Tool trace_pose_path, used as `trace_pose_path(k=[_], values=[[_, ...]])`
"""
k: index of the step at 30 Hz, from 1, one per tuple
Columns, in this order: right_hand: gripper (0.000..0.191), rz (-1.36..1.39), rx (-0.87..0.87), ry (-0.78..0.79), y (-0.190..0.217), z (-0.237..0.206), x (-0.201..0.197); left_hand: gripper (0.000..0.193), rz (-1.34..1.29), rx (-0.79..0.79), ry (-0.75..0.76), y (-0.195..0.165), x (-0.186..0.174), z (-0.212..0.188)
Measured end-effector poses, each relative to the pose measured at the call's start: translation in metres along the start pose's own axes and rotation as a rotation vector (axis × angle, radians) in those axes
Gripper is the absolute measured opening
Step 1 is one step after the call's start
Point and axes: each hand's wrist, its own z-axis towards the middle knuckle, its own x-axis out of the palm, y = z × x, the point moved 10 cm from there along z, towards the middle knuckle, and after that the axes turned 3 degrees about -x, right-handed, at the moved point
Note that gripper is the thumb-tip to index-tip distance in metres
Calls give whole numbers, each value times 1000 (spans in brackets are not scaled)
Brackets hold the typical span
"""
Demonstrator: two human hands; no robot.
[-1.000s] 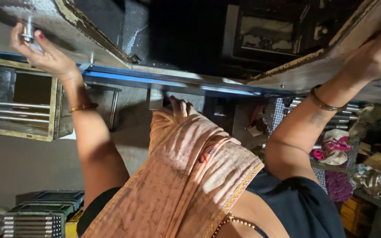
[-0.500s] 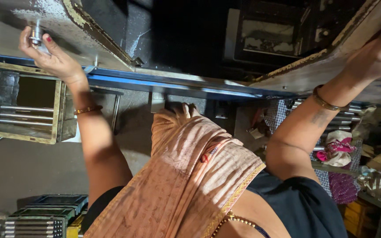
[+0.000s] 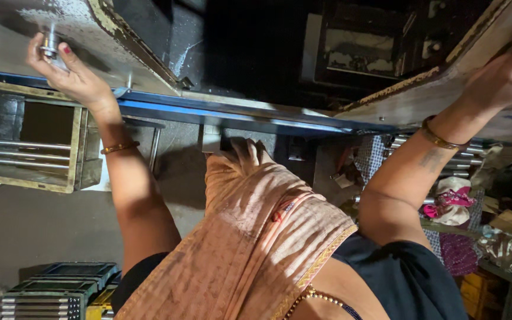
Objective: The person repeatedly inserts a cylindrical metal rod into a machine slot, then removes it and wipes the rod with a cloth. The person repeats this cycle several times, handling one rod at a time and placing it back on a nearby surface after wiping.
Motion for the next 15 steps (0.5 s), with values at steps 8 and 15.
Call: trace_pose_path(k=[8, 15], values=[[27, -114, -180, 118, 21, 4, 14, 41, 14, -30, -3, 0, 1, 0], [30, -246, -260, 187, 25, 0, 14, 42, 12, -7, -6, -1, 2, 1]])
